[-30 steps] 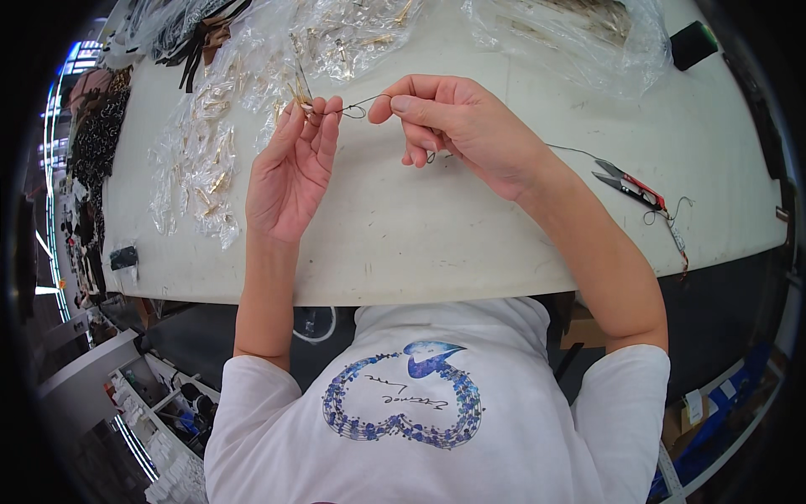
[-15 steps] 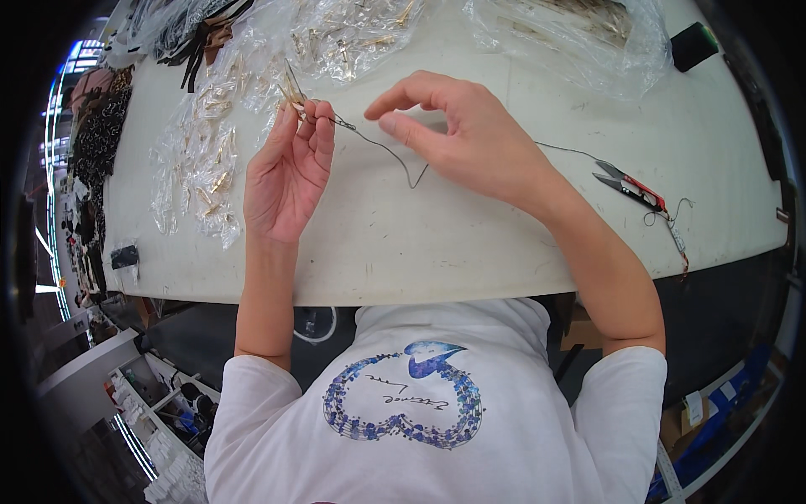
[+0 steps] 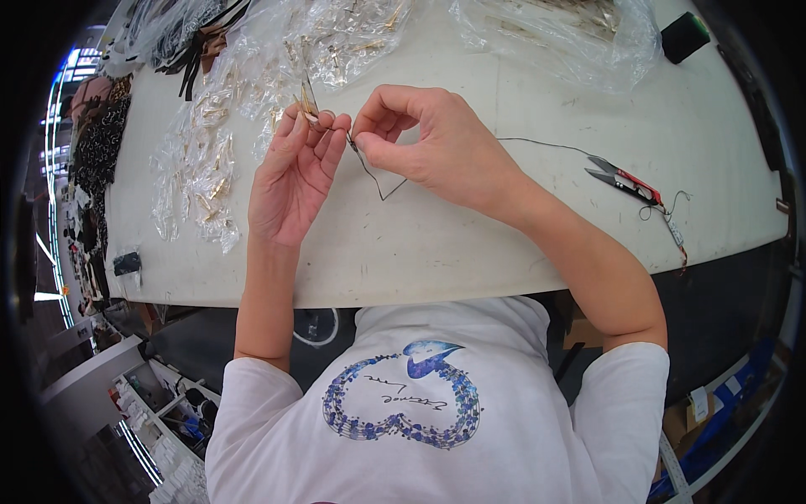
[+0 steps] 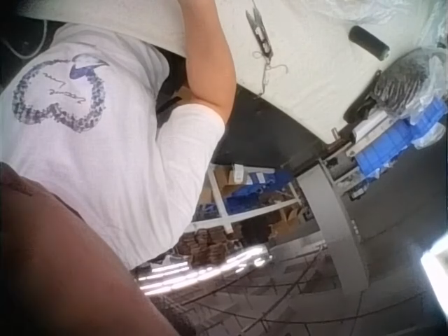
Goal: Assembling small metal hardware components using wire and tools in a leather goods workshop.
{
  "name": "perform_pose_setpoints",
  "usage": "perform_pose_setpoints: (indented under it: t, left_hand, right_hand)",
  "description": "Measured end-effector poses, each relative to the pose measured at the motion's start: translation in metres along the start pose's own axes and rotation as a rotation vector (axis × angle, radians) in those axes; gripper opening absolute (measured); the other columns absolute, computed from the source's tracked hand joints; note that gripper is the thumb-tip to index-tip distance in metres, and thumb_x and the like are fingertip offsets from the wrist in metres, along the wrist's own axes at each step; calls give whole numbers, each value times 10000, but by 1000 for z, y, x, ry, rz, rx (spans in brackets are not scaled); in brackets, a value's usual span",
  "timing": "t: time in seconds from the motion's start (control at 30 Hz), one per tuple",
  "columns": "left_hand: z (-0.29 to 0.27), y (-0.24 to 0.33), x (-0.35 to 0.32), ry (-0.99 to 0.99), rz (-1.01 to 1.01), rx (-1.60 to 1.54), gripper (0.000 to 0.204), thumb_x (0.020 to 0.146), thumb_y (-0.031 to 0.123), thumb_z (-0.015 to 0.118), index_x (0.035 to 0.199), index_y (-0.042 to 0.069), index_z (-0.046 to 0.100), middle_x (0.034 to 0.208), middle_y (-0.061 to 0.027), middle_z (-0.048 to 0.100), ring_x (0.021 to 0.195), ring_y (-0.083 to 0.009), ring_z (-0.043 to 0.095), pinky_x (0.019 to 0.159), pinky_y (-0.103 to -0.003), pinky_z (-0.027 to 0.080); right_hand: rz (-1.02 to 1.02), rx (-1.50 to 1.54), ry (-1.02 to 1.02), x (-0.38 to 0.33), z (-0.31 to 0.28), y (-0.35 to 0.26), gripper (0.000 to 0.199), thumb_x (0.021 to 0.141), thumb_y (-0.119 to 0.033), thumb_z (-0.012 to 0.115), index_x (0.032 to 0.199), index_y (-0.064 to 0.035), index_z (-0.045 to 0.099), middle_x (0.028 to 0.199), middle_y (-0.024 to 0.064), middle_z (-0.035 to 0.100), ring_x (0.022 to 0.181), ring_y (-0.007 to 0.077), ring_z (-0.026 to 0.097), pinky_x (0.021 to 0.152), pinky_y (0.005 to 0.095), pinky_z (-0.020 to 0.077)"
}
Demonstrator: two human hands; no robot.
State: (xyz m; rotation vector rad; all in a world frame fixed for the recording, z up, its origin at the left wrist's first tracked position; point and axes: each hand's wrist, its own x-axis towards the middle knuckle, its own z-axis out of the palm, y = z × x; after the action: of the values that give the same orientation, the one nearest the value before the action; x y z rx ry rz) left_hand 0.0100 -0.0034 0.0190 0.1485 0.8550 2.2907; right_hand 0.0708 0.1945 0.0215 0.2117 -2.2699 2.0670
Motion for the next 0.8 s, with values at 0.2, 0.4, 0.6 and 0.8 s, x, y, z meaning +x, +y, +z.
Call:
perform_pose_setpoints:
  t: [0.2, 0.4, 0.6, 0.8]
  left_hand:
    - [-2, 0, 0, 41, -4, -25, 135, 1028, 110, 497, 1138, 33, 505, 1086, -154, 644, 1155, -297, 623, 1012, -335, 545]
    - [-6, 2, 0, 66, -3, -62, 129, 1028, 109, 495, 1133, 34, 510, 1086, -147, 647, 1151, -294, 625, 1013, -329, 544]
    - [-5, 2, 0, 37, -8, -77, 135, 1028, 100, 490, 1145, 33, 503, 1088, -151, 644, 1137, -283, 634, 1003, -326, 551]
    - [0, 2, -1, 34, 13, -26, 132, 1027, 102, 495, 1141, 35, 495, 1082, -157, 643, 1132, -287, 638, 999, -331, 553]
  right_hand:
    - [6, -1, -4, -1, -1, -1, 120, 834, -120, 652, 882, -10, 655, 807, 15, 658, 796, 117, 599, 820, 276, 474]
    - [20, -39, 18, -2, 0, -7, 122, 853, -126, 648, 888, -8, 650, 827, 20, 666, 820, 117, 613, 808, 279, 482]
    - [29, 136, 73, 1, 3, 3, 183, 893, -140, 639, 982, 12, 688, 876, 39, 699, 840, 112, 632, 808, 268, 506]
    - [88, 90, -5, 0, 0, -1, 193, 901, -151, 641, 990, 8, 703, 827, 25, 694, 796, 91, 608, 763, 254, 503]
